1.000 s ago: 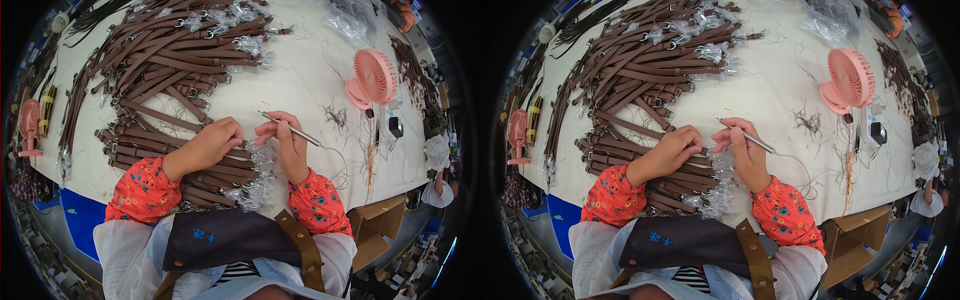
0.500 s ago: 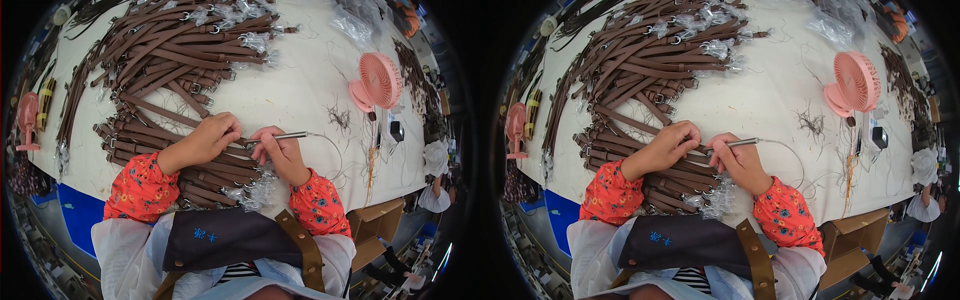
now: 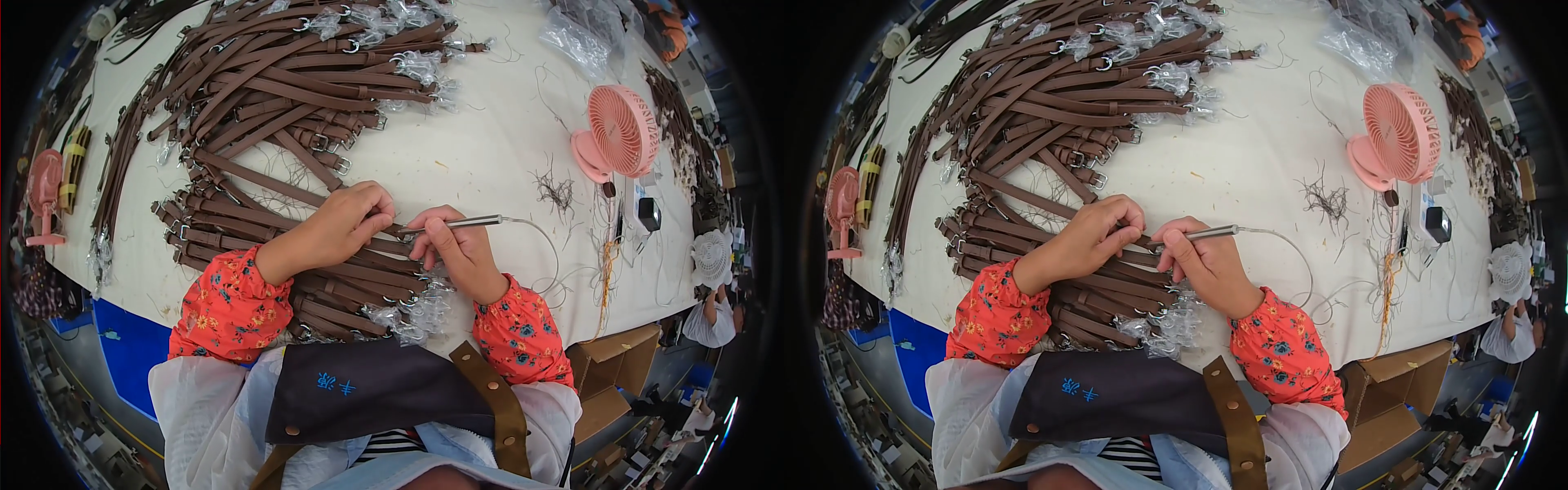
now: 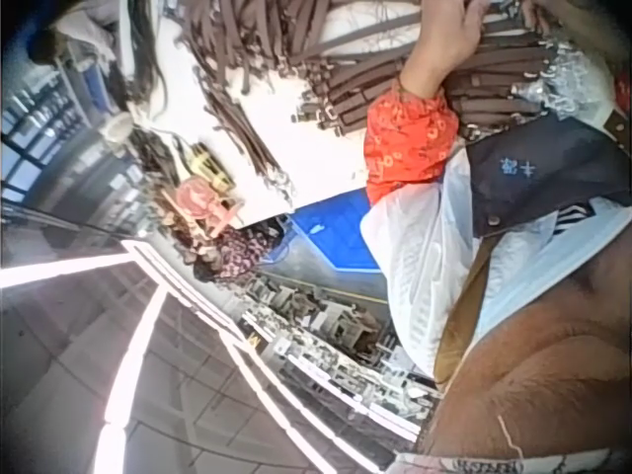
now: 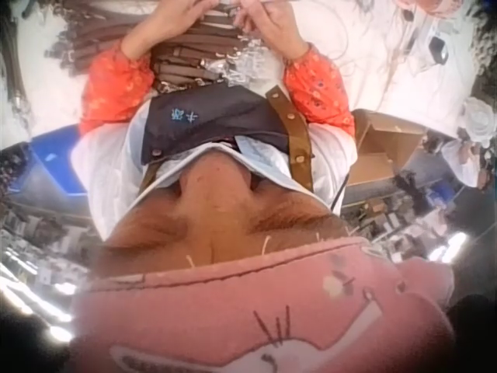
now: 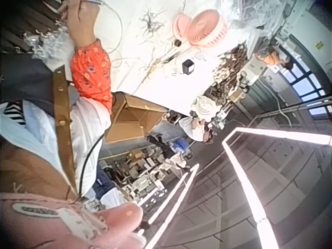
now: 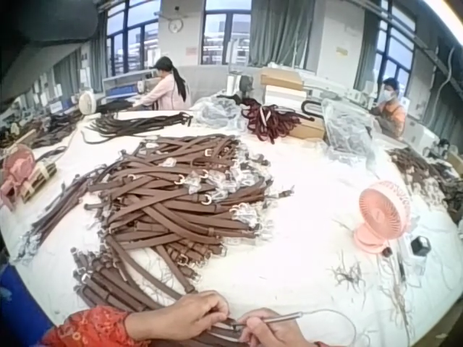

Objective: Manually assemble metal buckles and loops onto leather straps using a handheld tool.

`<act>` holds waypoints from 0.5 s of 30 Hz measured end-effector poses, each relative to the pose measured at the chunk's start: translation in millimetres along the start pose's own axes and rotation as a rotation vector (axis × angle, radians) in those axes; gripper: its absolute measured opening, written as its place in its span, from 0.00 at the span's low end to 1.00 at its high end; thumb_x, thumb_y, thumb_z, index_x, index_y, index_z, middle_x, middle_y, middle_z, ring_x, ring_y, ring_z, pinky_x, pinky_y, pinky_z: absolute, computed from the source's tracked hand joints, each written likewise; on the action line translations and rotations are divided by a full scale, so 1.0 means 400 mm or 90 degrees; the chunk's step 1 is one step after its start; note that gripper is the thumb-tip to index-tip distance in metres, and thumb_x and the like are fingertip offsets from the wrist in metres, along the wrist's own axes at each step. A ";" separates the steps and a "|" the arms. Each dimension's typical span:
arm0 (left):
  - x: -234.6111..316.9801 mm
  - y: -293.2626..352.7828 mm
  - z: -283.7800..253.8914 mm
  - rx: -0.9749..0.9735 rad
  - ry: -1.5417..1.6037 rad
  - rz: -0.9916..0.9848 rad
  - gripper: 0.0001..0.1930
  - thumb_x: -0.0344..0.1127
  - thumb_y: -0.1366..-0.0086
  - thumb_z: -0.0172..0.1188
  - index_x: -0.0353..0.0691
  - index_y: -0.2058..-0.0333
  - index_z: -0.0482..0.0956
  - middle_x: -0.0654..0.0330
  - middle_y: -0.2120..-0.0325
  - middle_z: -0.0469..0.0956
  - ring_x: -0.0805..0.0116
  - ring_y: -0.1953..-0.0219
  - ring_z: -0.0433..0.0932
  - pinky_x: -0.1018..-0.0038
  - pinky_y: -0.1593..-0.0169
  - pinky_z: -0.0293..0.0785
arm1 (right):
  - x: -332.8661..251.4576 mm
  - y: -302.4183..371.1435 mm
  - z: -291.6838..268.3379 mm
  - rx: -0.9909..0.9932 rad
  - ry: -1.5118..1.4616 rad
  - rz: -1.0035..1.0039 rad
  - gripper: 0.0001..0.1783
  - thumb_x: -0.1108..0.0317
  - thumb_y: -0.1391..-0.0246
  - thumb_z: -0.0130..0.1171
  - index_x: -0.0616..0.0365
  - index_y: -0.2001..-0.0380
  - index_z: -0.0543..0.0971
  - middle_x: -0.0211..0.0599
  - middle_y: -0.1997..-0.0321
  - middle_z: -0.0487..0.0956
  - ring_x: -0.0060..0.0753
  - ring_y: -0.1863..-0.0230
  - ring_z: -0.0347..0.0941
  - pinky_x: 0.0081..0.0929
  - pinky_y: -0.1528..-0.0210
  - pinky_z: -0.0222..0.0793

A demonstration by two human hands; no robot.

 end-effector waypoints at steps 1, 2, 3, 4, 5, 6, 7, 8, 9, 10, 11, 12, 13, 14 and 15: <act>0.001 0.000 0.000 0.012 0.027 -0.013 0.03 0.25 0.34 0.55 0.33 0.66 0.70 0.56 0.68 0.71 0.68 0.72 0.74 0.74 0.71 0.74 | 0.000 0.000 0.000 0.000 0.000 -0.001 0.18 0.57 0.30 0.44 0.61 0.59 0.76 0.31 0.76 0.78 0.16 0.79 0.69 0.16 0.76 0.65; 0.002 0.001 -0.002 0.025 0.053 -0.027 0.04 0.26 0.35 0.56 0.32 0.66 0.70 0.55 0.70 0.72 0.65 0.72 0.75 0.72 0.71 0.74 | -0.001 -0.001 0.000 0.000 0.001 -0.003 0.19 0.57 0.30 0.44 0.62 0.59 0.76 0.31 0.76 0.78 0.16 0.79 0.69 0.16 0.76 0.65; 0.003 0.001 -0.003 0.025 0.053 -0.027 0.04 0.26 0.35 0.56 0.32 0.66 0.70 0.55 0.70 0.72 0.65 0.72 0.75 0.72 0.71 0.74 | -0.003 0.000 0.001 -0.001 0.001 -0.003 0.19 0.57 0.30 0.44 0.62 0.59 0.76 0.31 0.76 0.78 0.16 0.79 0.69 0.16 0.76 0.65; 0.003 0.002 -0.004 0.027 0.059 -0.030 0.04 0.26 0.35 0.56 0.32 0.66 0.71 0.55 0.69 0.72 0.67 0.73 0.75 0.73 0.72 0.75 | -0.004 0.000 0.000 0.005 -0.002 -0.001 0.19 0.57 0.30 0.44 0.62 0.59 0.76 0.31 0.76 0.78 0.16 0.79 0.69 0.16 0.76 0.65; 0.003 0.002 -0.005 0.027 0.065 -0.033 0.04 0.25 0.35 0.56 0.32 0.66 0.71 0.56 0.69 0.72 0.68 0.73 0.75 0.74 0.72 0.75 | -0.004 0.001 -0.001 0.013 -0.004 0.002 0.19 0.57 0.30 0.44 0.62 0.59 0.76 0.31 0.76 0.78 0.16 0.79 0.69 0.16 0.76 0.65; 0.003 0.002 -0.007 0.026 0.065 -0.032 0.04 0.25 0.35 0.56 0.32 0.66 0.71 0.56 0.69 0.72 0.68 0.73 0.75 0.74 0.72 0.75 | -0.003 0.001 -0.002 0.014 -0.004 0.002 0.19 0.57 0.30 0.44 0.62 0.59 0.76 0.31 0.76 0.78 0.16 0.79 0.69 0.16 0.76 0.65; 0.000 0.002 -0.008 0.007 0.066 -0.045 0.03 0.25 0.34 0.55 0.32 0.66 0.70 0.57 0.68 0.71 0.71 0.72 0.74 0.75 0.71 0.76 | -0.002 0.001 -0.003 0.024 -0.016 -0.001 0.19 0.56 0.30 0.44 0.62 0.59 0.75 0.31 0.76 0.78 0.16 0.79 0.69 0.16 0.76 0.65; -0.002 0.003 -0.007 -0.011 0.067 -0.058 0.02 0.25 0.34 0.54 0.32 0.65 0.70 0.58 0.66 0.71 0.73 0.71 0.73 0.77 0.70 0.76 | -0.001 0.001 -0.004 0.033 -0.028 -0.004 0.19 0.56 0.30 0.43 0.63 0.59 0.75 0.31 0.76 0.78 0.16 0.79 0.70 0.16 0.76 0.65; -0.003 0.004 -0.007 -0.011 0.067 -0.058 0.02 0.25 0.34 0.54 0.32 0.65 0.70 0.58 0.66 0.71 0.73 0.71 0.73 0.77 0.70 0.76 | -0.001 0.001 -0.004 0.033 -0.028 -0.005 0.19 0.56 0.30 0.43 0.63 0.59 0.75 0.31 0.76 0.78 0.16 0.79 0.70 0.16 0.76 0.65; -0.005 0.004 -0.006 -0.009 0.073 -0.057 0.02 0.24 0.34 0.54 0.32 0.65 0.70 0.58 0.66 0.71 0.73 0.71 0.73 0.77 0.69 0.76 | -0.001 0.000 -0.005 0.032 -0.025 -0.005 0.19 0.56 0.30 0.43 0.63 0.59 0.75 0.31 0.76 0.78 0.16 0.79 0.69 0.16 0.76 0.65; -0.006 0.005 -0.006 -0.006 0.078 -0.057 0.02 0.24 0.34 0.54 0.32 0.66 0.70 0.58 0.66 0.71 0.73 0.71 0.73 0.77 0.69 0.76 | -0.001 0.000 -0.005 0.030 -0.022 -0.005 0.20 0.56 0.30 0.43 0.63 0.59 0.75 0.31 0.76 0.78 0.16 0.79 0.69 0.16 0.76 0.65; -0.005 0.006 -0.007 -0.006 0.078 -0.057 0.02 0.24 0.34 0.54 0.32 0.66 0.70 0.58 0.66 0.71 0.73 0.71 0.73 0.77 0.69 0.76 | -0.002 0.000 -0.004 0.030 -0.022 -0.005 0.20 0.56 0.30 0.43 0.63 0.59 0.75 0.31 0.76 0.78 0.16 0.79 0.69 0.16 0.76 0.65; -0.004 0.006 -0.007 -0.008 0.080 -0.059 0.02 0.24 0.34 0.54 0.32 0.66 0.70 0.59 0.66 0.71 0.74 0.71 0.73 0.77 0.69 0.76 | -0.002 -0.001 -0.003 0.031 -0.016 -0.005 0.20 0.56 0.30 0.44 0.63 0.59 0.75 0.31 0.76 0.78 0.16 0.79 0.69 0.16 0.76 0.65; -0.004 0.005 -0.007 -0.011 0.082 -0.061 0.02 0.24 0.34 0.54 0.32 0.66 0.70 0.59 0.66 0.71 0.74 0.71 0.73 0.77 0.69 0.76 | -0.002 -0.001 -0.004 0.032 -0.010 -0.005 0.20 0.56 0.30 0.44 0.63 0.59 0.75 0.31 0.76 0.78 0.16 0.79 0.69 0.16 0.76 0.65; -0.003 0.005 -0.007 -0.012 0.083 -0.060 0.02 0.24 0.34 0.54 0.32 0.66 0.70 0.59 0.66 0.71 0.74 0.71 0.73 0.77 0.69 0.76 | -0.002 -0.001 -0.004 0.032 -0.010 -0.005 0.20 0.56 0.30 0.44 0.63 0.59 0.75 0.31 0.76 0.78 0.16 0.79 0.69 0.16 0.76 0.65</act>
Point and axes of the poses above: each hand's wrist, its own y-axis away from the middle knuckle, its own z-axis out of the palm, x = y × z, the point moved 4 cm from there along -y, towards the middle knuckle
